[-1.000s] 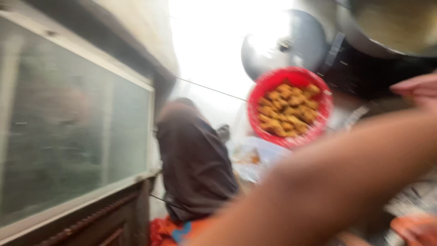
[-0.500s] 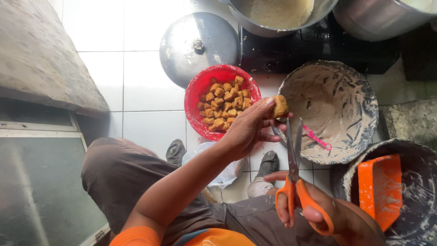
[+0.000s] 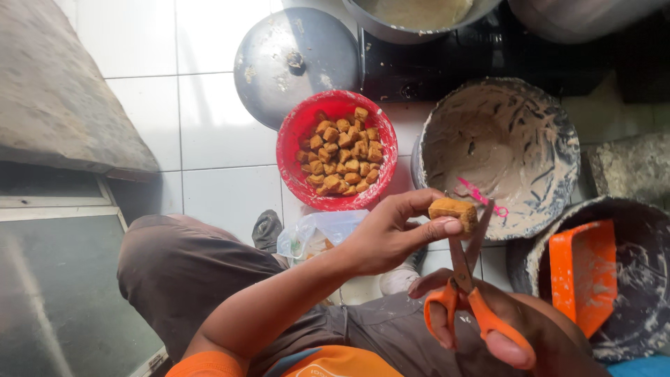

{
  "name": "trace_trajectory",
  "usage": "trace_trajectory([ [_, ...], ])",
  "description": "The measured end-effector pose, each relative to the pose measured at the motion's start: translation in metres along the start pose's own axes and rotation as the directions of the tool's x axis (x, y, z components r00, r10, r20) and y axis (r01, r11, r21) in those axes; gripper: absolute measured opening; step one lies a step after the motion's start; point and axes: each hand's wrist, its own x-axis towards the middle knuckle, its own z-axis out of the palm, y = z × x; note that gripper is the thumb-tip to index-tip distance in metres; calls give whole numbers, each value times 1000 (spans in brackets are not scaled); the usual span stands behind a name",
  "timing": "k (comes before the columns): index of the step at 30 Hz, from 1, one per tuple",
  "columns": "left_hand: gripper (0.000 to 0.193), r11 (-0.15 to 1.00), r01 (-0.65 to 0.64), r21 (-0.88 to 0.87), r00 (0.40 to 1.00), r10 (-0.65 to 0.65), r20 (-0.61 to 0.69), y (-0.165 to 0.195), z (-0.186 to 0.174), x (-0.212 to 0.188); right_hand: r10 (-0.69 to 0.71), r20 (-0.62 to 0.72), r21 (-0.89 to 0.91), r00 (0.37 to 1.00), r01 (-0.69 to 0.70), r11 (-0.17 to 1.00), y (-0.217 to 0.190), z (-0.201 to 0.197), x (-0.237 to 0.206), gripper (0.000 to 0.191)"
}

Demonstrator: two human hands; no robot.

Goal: The person sits on the floor and uses scissors to trim fried tofu cubes one at a time, placing the trimmed pieces into a red basin and scraps into a plastic bag. Near the end, they use a spatula to scrape batter from a large bowl and drop a tofu piece into a pot of batter.

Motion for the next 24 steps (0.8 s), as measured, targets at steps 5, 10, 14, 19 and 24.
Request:
trace_trajectory([
  [5, 34, 995, 6, -103, 1000, -3, 25, -6, -4, -2, -16, -282, -30, 959, 8, 1000, 15, 3, -11, 71],
  [10, 40, 969, 0, -247, 996, 23, 90, -29, -25, 13, 177, -533, 86, 828, -155, 984, 20, 4, -21, 57],
  [14, 43, 777, 11, 629, 920, 239, -311, -60, -95, 30, -45, -511, 68, 858, 93, 993, 21, 3, -39, 59],
  [19, 40, 556, 387, 735, 909, -99, -404, -146, -169, 11, -138, -469, -25, 872, 143, 989, 27, -4, -50, 60],
  [24, 36, 46, 253, 966, 480, -873, -84, -256, -158, -47, -87, -478, -37, 874, 79, 996, 31, -3, -48, 61],
])
